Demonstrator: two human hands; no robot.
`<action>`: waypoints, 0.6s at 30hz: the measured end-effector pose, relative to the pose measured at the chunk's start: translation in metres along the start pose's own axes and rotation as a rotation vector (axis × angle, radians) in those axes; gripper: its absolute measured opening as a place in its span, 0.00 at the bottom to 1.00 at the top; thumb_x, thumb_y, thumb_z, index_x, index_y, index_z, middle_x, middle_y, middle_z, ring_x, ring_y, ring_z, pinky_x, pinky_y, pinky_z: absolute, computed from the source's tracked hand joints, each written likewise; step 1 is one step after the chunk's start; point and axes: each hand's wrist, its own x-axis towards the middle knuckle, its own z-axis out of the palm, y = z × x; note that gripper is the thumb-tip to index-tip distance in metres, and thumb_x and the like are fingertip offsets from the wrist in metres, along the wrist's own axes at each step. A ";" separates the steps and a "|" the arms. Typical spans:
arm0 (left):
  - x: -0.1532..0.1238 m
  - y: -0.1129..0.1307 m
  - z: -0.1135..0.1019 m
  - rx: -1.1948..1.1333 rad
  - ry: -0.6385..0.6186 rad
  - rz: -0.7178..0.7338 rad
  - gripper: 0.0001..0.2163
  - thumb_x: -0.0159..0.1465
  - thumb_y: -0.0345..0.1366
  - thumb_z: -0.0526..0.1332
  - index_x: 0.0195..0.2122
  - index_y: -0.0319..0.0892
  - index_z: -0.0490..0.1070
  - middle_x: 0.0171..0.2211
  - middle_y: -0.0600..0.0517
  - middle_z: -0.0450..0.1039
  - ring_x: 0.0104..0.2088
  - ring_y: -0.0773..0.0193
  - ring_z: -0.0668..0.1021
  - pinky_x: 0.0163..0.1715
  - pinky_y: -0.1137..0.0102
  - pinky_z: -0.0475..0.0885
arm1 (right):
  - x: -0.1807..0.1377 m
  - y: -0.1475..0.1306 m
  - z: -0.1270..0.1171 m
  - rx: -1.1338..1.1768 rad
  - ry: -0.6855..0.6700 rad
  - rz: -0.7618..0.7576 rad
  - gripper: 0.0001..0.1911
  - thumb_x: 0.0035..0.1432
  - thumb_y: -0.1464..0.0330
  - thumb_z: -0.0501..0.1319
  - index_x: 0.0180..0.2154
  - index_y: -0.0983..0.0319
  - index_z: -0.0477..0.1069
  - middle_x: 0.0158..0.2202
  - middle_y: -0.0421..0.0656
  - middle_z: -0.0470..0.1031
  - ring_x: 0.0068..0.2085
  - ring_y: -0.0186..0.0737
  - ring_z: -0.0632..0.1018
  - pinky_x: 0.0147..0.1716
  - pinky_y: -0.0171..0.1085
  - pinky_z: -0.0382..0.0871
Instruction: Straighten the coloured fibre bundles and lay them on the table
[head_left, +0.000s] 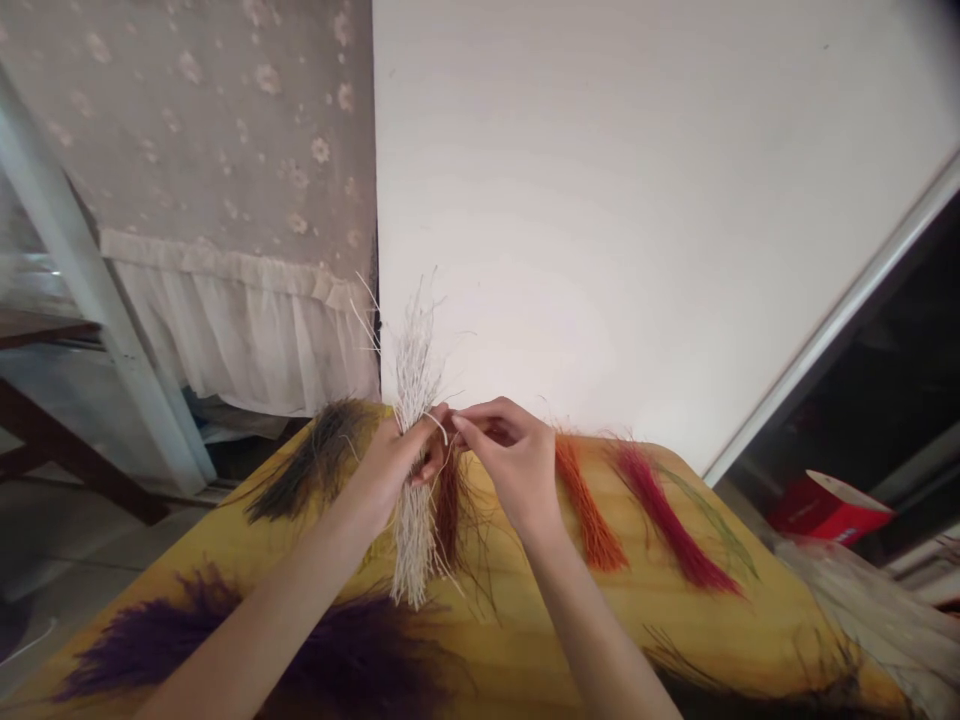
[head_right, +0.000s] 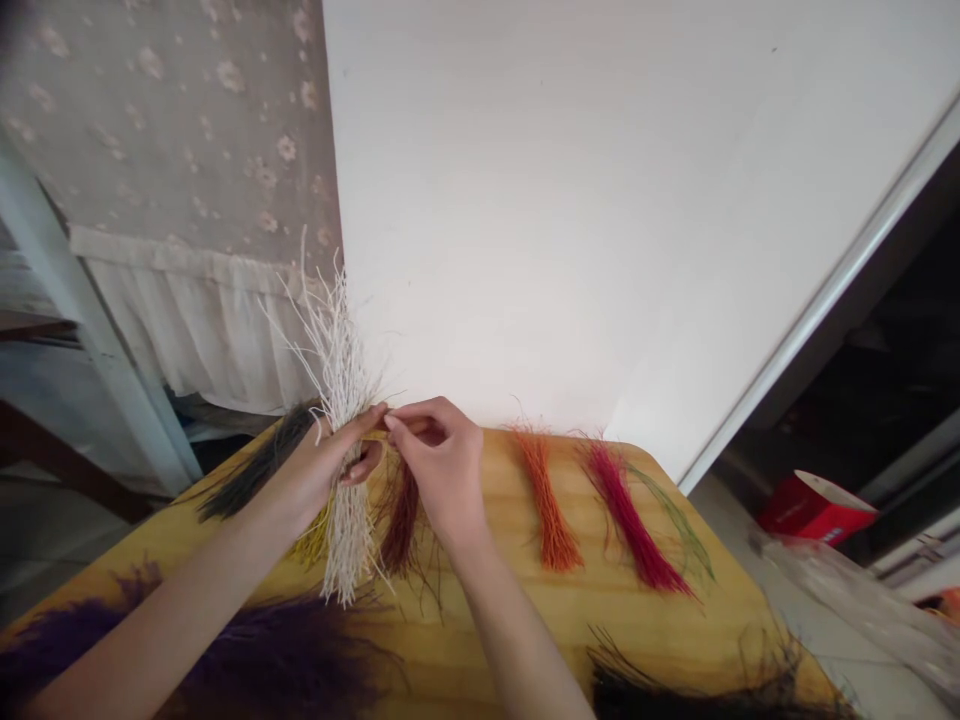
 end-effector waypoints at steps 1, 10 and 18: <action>0.001 -0.001 -0.001 0.008 -0.004 -0.004 0.18 0.61 0.45 0.62 0.19 0.41 0.65 0.11 0.58 0.54 0.14 0.72 0.58 0.15 0.74 0.51 | 0.000 0.001 0.000 -0.028 -0.006 -0.032 0.02 0.54 0.69 0.66 0.30 0.62 0.77 0.28 0.40 0.77 0.29 0.35 0.78 0.30 0.34 0.74; 0.004 -0.008 0.000 -0.016 -0.024 -0.033 0.13 0.56 0.41 0.66 0.21 0.42 0.65 0.16 0.57 0.59 0.16 0.71 0.61 0.15 0.74 0.52 | -0.005 0.008 0.002 -0.296 -0.009 -0.305 0.05 0.58 0.73 0.62 0.33 0.62 0.77 0.29 0.40 0.72 0.28 0.33 0.70 0.31 0.34 0.66; 0.006 0.002 -0.008 -0.061 -0.085 -0.074 0.17 0.54 0.45 0.69 0.20 0.41 0.65 0.17 0.61 0.46 0.17 0.72 0.53 0.14 0.76 0.49 | 0.002 0.000 -0.013 -0.490 0.008 -0.289 0.09 0.63 0.68 0.57 0.38 0.60 0.76 0.34 0.42 0.75 0.34 0.36 0.73 0.36 0.35 0.68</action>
